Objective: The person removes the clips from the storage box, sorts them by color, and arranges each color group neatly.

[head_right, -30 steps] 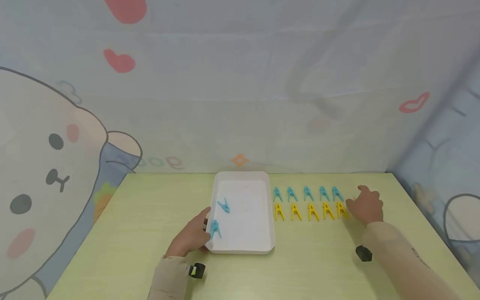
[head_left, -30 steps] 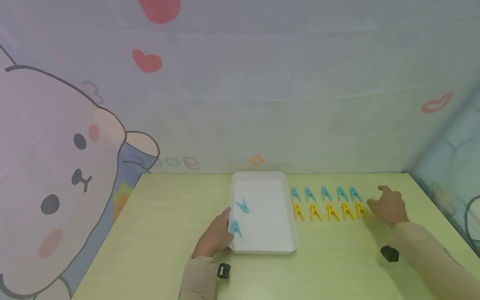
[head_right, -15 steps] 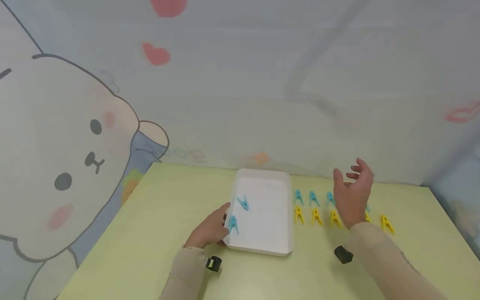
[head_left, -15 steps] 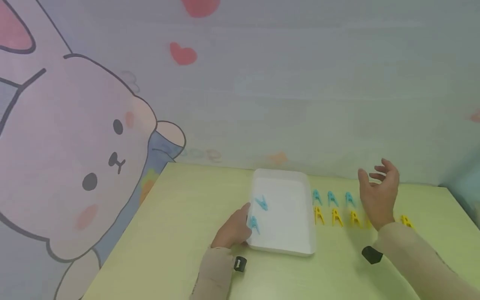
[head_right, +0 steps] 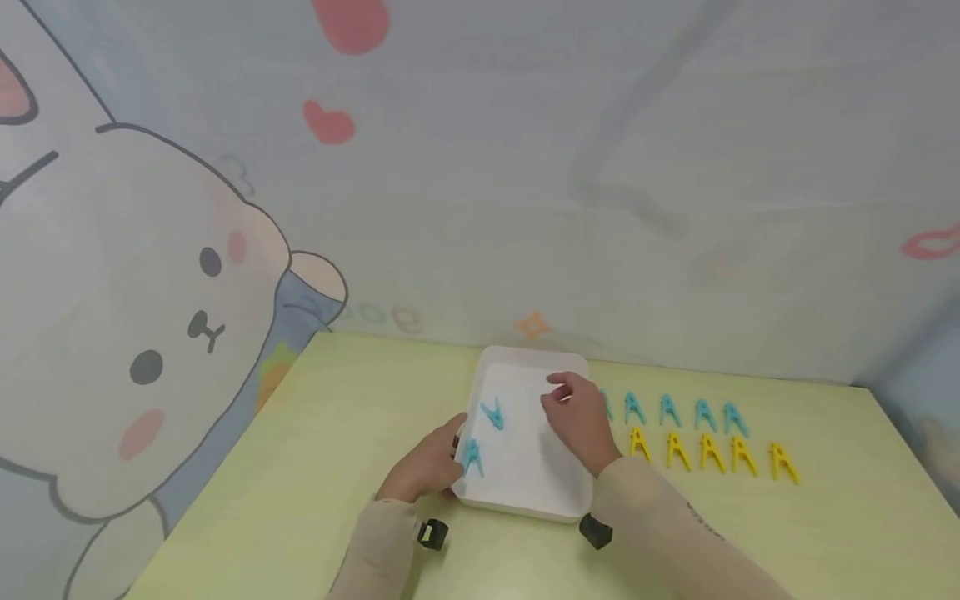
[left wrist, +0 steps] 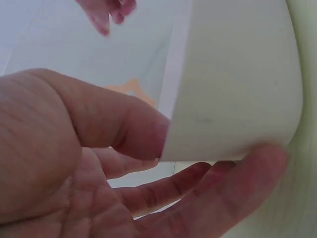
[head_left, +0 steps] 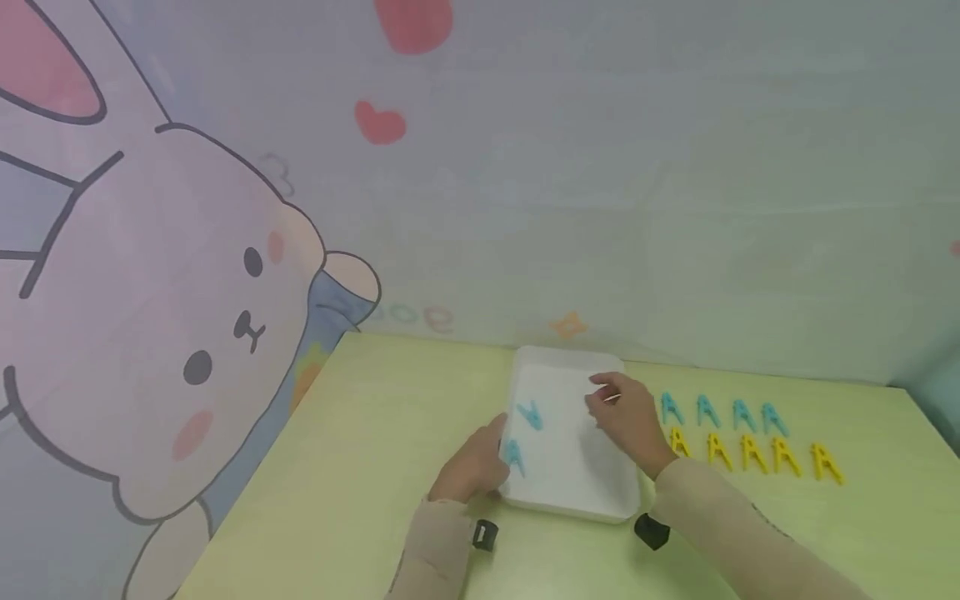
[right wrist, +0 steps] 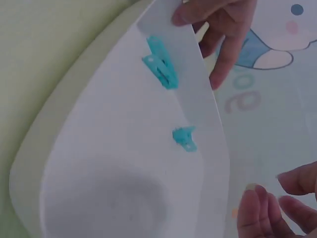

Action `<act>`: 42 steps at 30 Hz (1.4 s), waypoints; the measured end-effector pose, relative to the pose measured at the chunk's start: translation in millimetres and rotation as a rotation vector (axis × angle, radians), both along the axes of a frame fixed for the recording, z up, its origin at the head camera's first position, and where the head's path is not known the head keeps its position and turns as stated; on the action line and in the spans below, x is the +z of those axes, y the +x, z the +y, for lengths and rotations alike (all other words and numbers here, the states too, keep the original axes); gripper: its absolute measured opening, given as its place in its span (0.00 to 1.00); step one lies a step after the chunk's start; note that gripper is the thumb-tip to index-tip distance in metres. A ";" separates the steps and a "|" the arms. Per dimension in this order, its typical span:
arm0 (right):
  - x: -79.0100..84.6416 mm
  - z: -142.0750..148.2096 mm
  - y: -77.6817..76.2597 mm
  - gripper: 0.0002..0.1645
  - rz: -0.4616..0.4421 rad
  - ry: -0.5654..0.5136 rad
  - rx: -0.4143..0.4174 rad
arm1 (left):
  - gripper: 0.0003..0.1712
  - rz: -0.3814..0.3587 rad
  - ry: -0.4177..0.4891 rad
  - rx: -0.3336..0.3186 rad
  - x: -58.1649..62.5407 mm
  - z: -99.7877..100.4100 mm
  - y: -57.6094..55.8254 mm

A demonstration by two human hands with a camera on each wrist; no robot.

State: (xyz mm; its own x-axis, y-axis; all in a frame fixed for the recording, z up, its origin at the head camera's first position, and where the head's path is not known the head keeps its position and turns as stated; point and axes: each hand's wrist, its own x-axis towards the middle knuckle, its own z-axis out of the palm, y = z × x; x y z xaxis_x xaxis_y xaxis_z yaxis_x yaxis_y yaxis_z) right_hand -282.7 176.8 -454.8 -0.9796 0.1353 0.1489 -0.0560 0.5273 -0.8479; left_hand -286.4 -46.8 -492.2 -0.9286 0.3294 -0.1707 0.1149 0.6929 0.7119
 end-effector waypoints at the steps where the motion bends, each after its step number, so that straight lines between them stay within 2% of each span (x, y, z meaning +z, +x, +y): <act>1: -3.3 -7.1 -0.9 0.19 -0.037 -0.010 0.022 | 0.47 0.003 -0.002 0.000 0.3 -0.2 0.3; 3: -9.8 -20.3 -3.3 0.18 -0.108 -0.009 0.060 | 0.45 0.005 0.012 -0.005 0.5 -0.8 0.7; 9: -23.0 -51.8 -7.8 0.21 -0.296 0.085 0.172 | 0.38 -0.019 0.091 -0.044 0.5 -4.3 1.5; 14: -27.1 -70.5 -6.2 0.24 -0.379 0.146 0.214 | 0.36 -0.022 0.078 -0.063 0.3 -6.0 2.1; 19: -29.2 -84.3 -4.0 0.27 -0.358 0.230 0.262 | 0.38 -0.007 0.077 -0.067 2.7 -5.6 3.5; 26: -35.1 -93.6 0.4 0.25 -0.199 0.348 0.298 | 0.38 0.007 0.053 -0.043 4.8 -3.8 4.1; 30: -38.9 -98.1 4.5 0.21 -0.139 0.377 0.295 | 0.37 -0.012 0.080 -0.046 3.6 -5.1 5.4; 35: -40.8 -101.5 6.1 0.19 -0.118 0.423 0.279 | 0.35 -0.016 0.110 -0.064 3.1 -6.9 6.1; 40: -41.3 -97.8 4.3 0.19 -0.101 0.428 0.267 | 0.32 0.007 0.125 -0.096 3.4 -6.6 3.8; 42: -42.0 -94.3 3.7 0.20 -0.123 0.410 0.267 | 0.32 0.018 0.120 -0.108 2.5 -5.0 2.3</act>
